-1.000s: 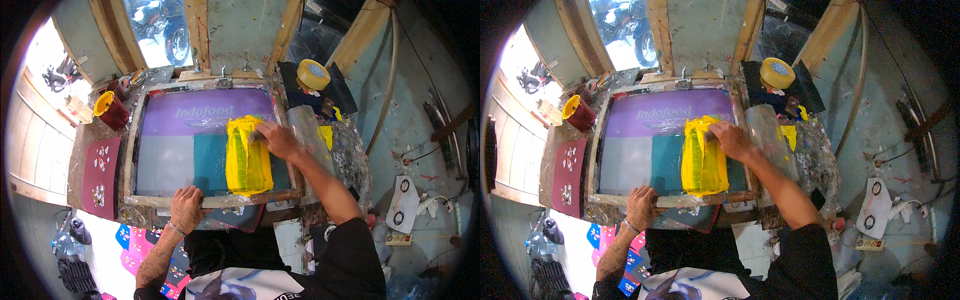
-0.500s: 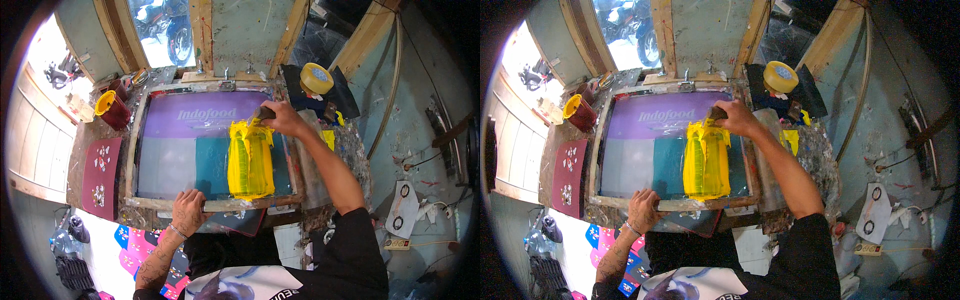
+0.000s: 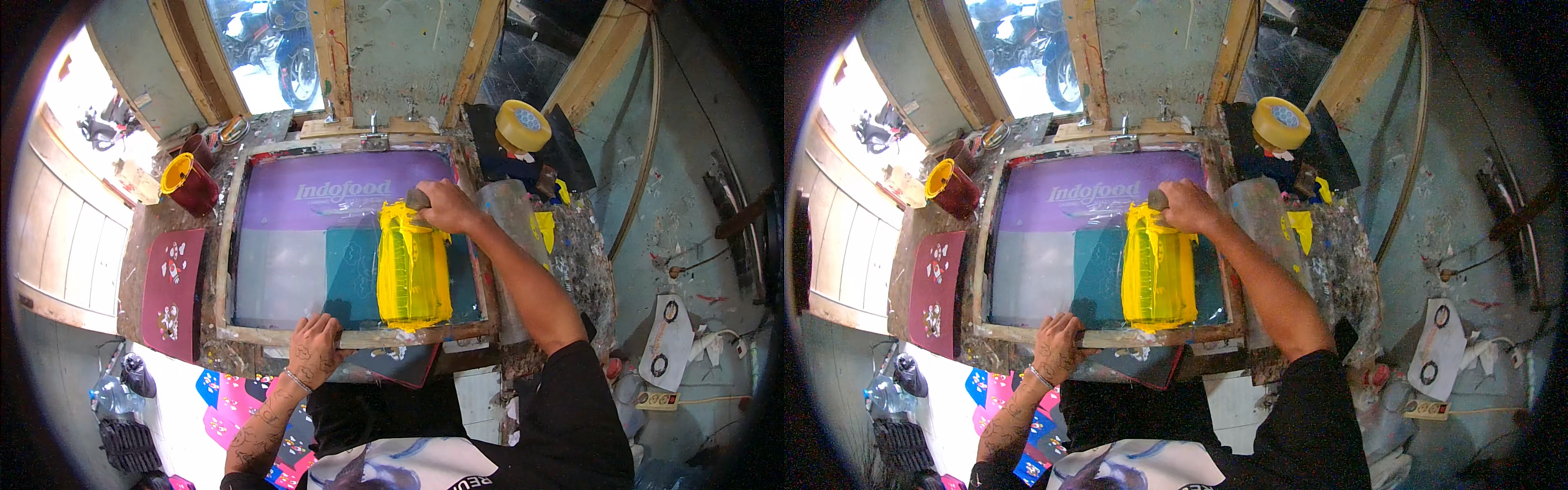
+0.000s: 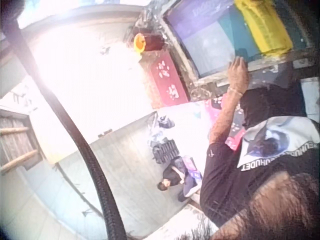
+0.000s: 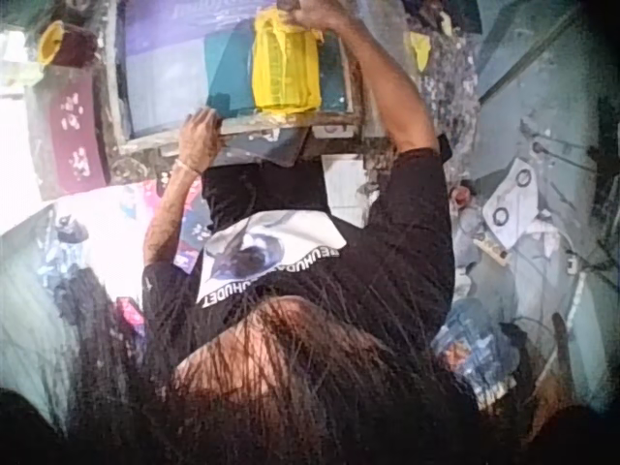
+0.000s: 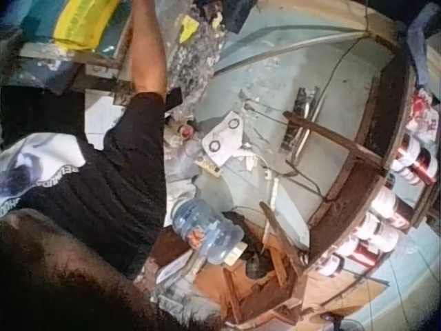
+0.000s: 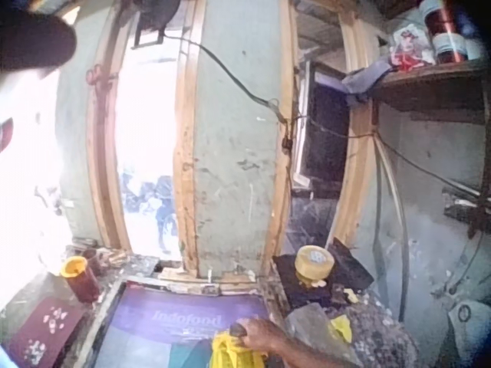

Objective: The person repeatedly places a rectangular mat under a screen printing frame, applies yellow ink with a squeegee, and stacks the finished mats. The process is repeated for multiple mats in a small workshop.

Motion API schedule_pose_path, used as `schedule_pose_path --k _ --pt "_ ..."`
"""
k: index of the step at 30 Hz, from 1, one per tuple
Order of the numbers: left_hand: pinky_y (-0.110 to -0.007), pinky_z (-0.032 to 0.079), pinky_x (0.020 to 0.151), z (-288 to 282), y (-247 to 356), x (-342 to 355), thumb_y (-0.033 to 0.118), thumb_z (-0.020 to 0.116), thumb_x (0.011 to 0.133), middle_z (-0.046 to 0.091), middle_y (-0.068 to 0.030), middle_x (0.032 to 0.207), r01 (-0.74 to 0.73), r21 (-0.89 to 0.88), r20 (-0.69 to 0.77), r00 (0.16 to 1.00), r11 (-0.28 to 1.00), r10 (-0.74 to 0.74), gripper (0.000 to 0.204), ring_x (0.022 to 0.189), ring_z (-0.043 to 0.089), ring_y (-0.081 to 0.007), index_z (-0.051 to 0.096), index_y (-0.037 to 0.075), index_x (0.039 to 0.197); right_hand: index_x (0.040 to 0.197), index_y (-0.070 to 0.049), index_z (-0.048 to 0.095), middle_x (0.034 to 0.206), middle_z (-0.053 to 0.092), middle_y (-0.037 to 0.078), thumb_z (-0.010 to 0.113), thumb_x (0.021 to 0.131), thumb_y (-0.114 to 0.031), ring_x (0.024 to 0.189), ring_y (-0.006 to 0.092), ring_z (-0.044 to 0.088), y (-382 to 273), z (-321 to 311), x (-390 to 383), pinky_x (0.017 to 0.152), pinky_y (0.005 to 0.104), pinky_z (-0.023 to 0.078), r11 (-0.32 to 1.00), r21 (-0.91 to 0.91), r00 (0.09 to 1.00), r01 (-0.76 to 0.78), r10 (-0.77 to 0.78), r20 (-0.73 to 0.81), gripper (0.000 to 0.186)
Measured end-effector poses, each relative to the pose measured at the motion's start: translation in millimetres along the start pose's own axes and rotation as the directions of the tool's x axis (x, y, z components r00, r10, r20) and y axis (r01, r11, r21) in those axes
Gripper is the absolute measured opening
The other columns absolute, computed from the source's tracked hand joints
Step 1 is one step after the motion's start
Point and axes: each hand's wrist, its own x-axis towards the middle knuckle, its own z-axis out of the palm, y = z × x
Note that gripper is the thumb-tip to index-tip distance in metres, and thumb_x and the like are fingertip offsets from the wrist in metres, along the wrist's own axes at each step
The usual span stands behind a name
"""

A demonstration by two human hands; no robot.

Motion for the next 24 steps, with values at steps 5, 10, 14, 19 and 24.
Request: schedule_pose_path --k 5,10,14,19,24 --pt "-0.039 0.042 0.077 -5 4 1 0.033 0.086 0.067 0.057 -0.0058 0.088 0.065 -0.004 0.133 0.989 0.998 -0.064 0.047 0.088 0.059 -0.0276 0.056 0.009 0.094 0.114 -0.002 0.064 0.109 0.069 0.021 0.069 0.084 -0.013 0.106 0.0426 0.064 -7 -3 15 0.090 0.0489 0.051 0.996 0.084 1.000 -0.028 0.027 0.012 0.033" --pt "-0.040 0.041 0.077 -6 4 -1 0.033 0.085 0.071 0.057 -0.0070 0.090 0.045 -0.002 0.103 0.994 0.999 -0.045 0.045 0.089 0.059 -0.0292 0.056 0.009 0.095 0.109 -0.002 0.061 0.105 0.068 0.019 0.065 0.087 -0.009 0.102 0.0427 0.062 -21 25 -18 0.088 0.0503 0.050 0.993 -0.039 0.975 0.108 -0.114 -0.192 0.023" --pt "-0.041 0.041 0.079 -2 6 -1 0.032 0.084 0.072 0.058 -0.0072 0.092 0.030 0.019 0.107 0.994 0.999 -0.032 0.044 0.091 0.059 -0.0296 0.055 0.009 0.096 0.104 -0.002 0.060 0.100 0.067 0.018 0.062 0.089 -0.007 0.098 0.0420 0.062 -29 39 -73 0.086 0.0517 0.051 0.989 -0.047 0.978 0.142 -0.147 -0.147 0.016" --pt "-0.041 0.042 0.081 -2 2 -4 0.030 0.086 0.070 0.058 -0.0063 0.091 0.023 0.008 0.071 0.997 1.000 -0.024 0.045 0.090 0.059 -0.0295 0.055 0.010 0.095 0.100 -0.002 0.060 0.097 0.065 0.017 0.057 0.088 -0.005 0.094 0.0366 0.064 -90 34 -163 0.085 0.0479 0.054 0.990 -0.037 0.987 0.135 -0.138 -0.088 0.012" --pt "-0.041 0.045 0.079 -17 7 4 0.031 0.089 0.066 0.060 -0.0067 0.087 0.005 -0.014 0.051 0.999 1.000 -0.005 0.047 0.089 0.061 -0.0292 0.059 0.008 0.094 0.103 0.003 0.058 0.094 0.062 0.018 0.059 0.089 -0.003 0.095 0.0371 0.062 -111 31 -191 0.085 0.0465 0.052 0.967 -0.165 0.968 0.196 -0.218 -0.127 0.015"
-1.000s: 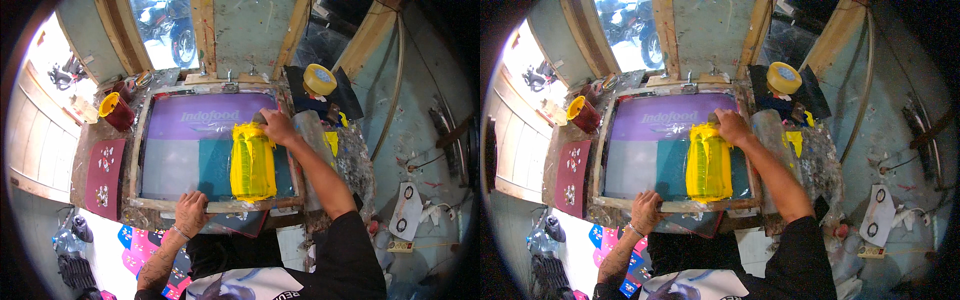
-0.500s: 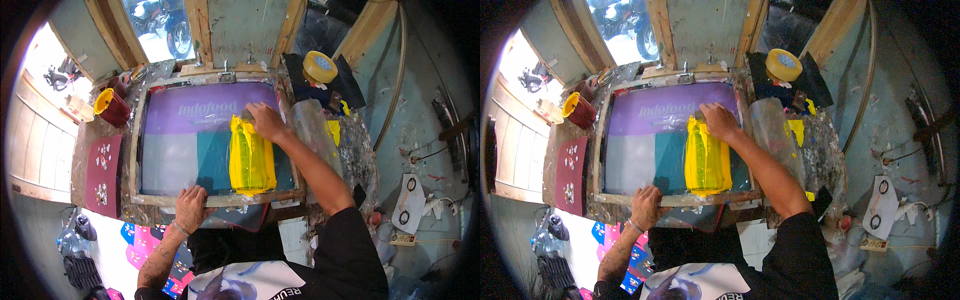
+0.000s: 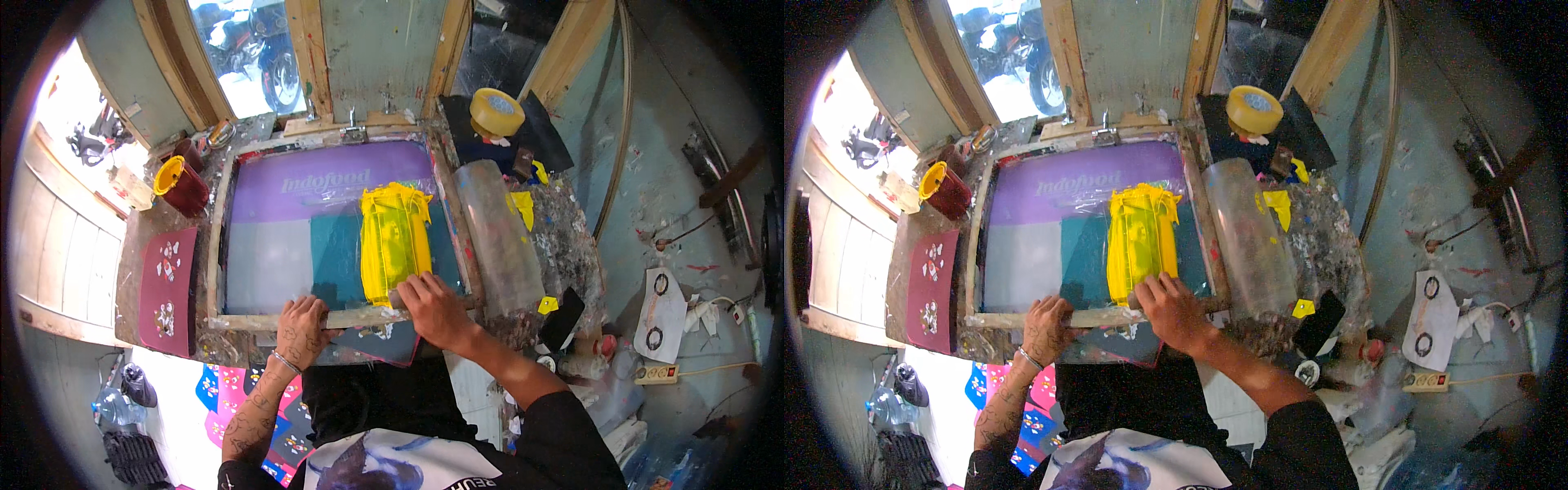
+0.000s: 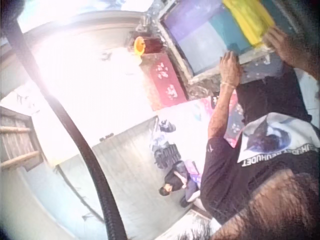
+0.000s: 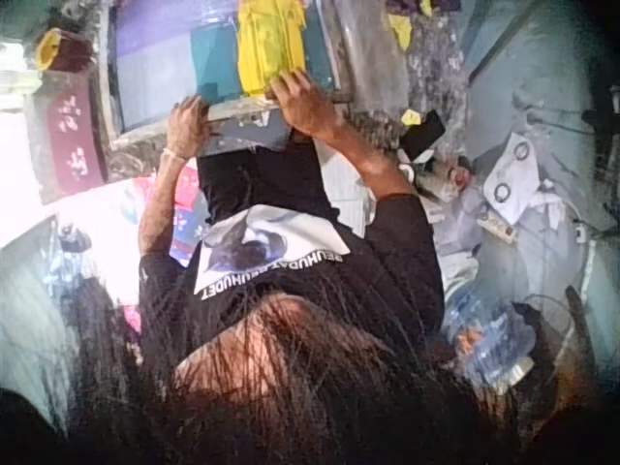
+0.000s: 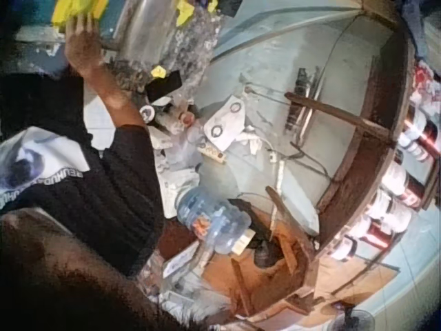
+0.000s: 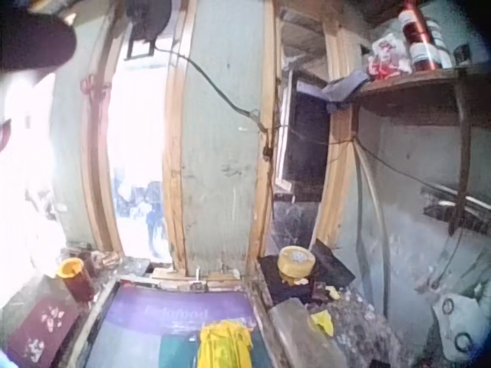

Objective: The person repeatedly places a rectangular mat under a screen printing frame, applies yellow ink with a squeegee, and stacks the finished mats. The process is repeated for multiple mats in a small workshop.

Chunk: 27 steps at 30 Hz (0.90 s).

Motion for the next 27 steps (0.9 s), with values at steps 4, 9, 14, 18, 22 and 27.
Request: schedule_pose_path --k 4,9,14,18,22,27 --pt "-0.042 0.050 0.075 -75 18 21 0.033 0.092 0.063 0.064 -0.0092 0.083 0.159 -0.088 0.109 0.983 0.983 -0.149 0.051 0.085 0.064 -0.0309 0.066 0.006 0.096 0.101 0.000 0.059 0.089 0.058 0.019 0.069 0.086 -0.032 0.091 0.0364 0.060 -17 -44 14 0.084 0.0462 0.049 0.998 -0.046 0.971 0.038 -0.048 -0.236 0.037" --pt "-0.042 0.051 0.082 -135 35 50 0.029 0.089 0.068 0.068 -0.0126 0.094 -0.008 -0.235 -0.411 0.907 0.972 -0.092 0.048 0.089 0.066 -0.0300 0.072 0.009 0.107 0.079 -0.006 0.060 0.074 0.062 0.015 0.057 0.089 -0.073 0.066 0.0331 0.065 11 -142 120 0.060 0.0490 0.052 0.967 -0.245 0.914 -0.069 -0.037 -0.404 0.067" --pt "-0.051 0.041 0.107 -2 44 7 0.037 0.070 0.090 0.064 -0.0135 0.129 -0.228 0.020 -0.204 0.952 0.973 0.227 0.046 0.122 0.058 -0.0306 0.067 0.006 0.124 0.081 0.005 0.070 0.082 0.068 0.031 0.055 0.091 -0.070 0.083 0.0479 0.069 14 -221 190 0.077 0.0543 0.055 0.963 -0.176 0.921 -0.202 0.126 -0.370 0.077" --pt "-0.055 0.021 0.123 52 16 -45 0.050 0.063 0.094 0.055 -0.0113 0.147 -0.134 0.039 -0.016 0.991 0.990 0.134 0.061 0.144 0.043 -0.0301 0.061 0.005 0.134 0.083 0.007 0.072 0.084 0.067 0.033 0.055 0.091 -0.069 0.088 0.0482 0.068 23 -227 196 0.082 0.0535 0.054 0.971 -0.151 0.929 -0.185 0.123 -0.348 0.078" --pt "-0.056 0.019 0.123 21 -21 -100 0.044 0.067 0.093 0.054 -0.0103 0.149 -0.029 0.062 0.033 0.999 0.998 0.027 0.058 0.142 0.044 -0.0333 0.060 0.004 0.135 0.082 0.003 0.071 0.077 0.065 0.030 0.055 0.092 -0.067 0.083 0.0477 0.066 32 -232 197 0.077 0.0509 0.052 0.974 -0.124 0.924 -0.188 0.133 -0.359 0.073" --pt "-0.048 0.029 0.118 41 -44 -194 0.040 0.072 0.092 0.052 -0.0248 0.142 0.595 -0.275 -0.444 0.618 0.755 -0.648 0.070 0.136 0.048 -0.0364 0.050 -0.007 0.138 0.087 0.004 0.071 0.077 0.064 0.028 0.054 0.096 -0.061 0.079 0.0457 0.065 24 -227 212 0.076 0.0469 0.051 0.979 -0.137 0.934 -0.151 0.096 -0.343 0.067"
